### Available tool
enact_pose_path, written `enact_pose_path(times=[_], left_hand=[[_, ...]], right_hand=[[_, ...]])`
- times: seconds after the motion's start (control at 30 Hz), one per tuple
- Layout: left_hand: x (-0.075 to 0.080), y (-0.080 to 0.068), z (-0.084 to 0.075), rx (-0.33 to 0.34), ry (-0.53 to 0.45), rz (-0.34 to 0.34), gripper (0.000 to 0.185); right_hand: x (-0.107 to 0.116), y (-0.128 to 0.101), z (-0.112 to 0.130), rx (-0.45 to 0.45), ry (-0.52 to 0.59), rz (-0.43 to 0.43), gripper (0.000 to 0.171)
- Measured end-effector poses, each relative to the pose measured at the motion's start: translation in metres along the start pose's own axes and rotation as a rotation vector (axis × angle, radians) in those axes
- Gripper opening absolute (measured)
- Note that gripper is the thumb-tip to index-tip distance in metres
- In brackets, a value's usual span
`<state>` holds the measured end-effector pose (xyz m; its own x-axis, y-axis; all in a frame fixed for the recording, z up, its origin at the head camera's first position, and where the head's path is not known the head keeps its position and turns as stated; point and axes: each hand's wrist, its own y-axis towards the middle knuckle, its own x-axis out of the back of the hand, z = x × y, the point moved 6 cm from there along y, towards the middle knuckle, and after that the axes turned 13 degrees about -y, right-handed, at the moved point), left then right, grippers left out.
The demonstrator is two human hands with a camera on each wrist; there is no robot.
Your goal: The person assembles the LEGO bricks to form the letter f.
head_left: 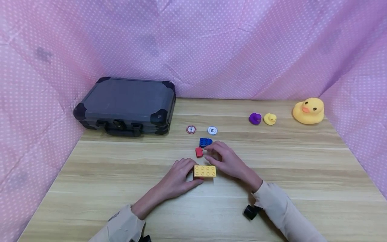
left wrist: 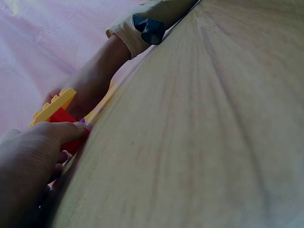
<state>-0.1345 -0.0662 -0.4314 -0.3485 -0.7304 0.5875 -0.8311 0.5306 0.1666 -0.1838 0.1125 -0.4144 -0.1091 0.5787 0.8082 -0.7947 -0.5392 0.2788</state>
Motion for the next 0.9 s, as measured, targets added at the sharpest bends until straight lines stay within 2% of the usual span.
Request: enact_pose_path(times=[0.33,0.6,0.9], left_hand=[[-0.0001,0.0000,-0.0011,-0.032,0.019,-0.012,0.034],[-0.0008,-0.0001,0.0014,0.002,0.018,0.001,0.036],[-0.0008,0.0010,0.0006,0.003,0.022,0.004,0.036]], right_hand=[[-0.0046,0.0042,0.0013,-0.002,-0.048,-0.003,0.032],[-0.0081,0.0056,0.0027,0.015,-0.111,-0.005,0.034],[-0.0103,0.0075,0.0046,0.042,-0.208,-0.019,0.036]])
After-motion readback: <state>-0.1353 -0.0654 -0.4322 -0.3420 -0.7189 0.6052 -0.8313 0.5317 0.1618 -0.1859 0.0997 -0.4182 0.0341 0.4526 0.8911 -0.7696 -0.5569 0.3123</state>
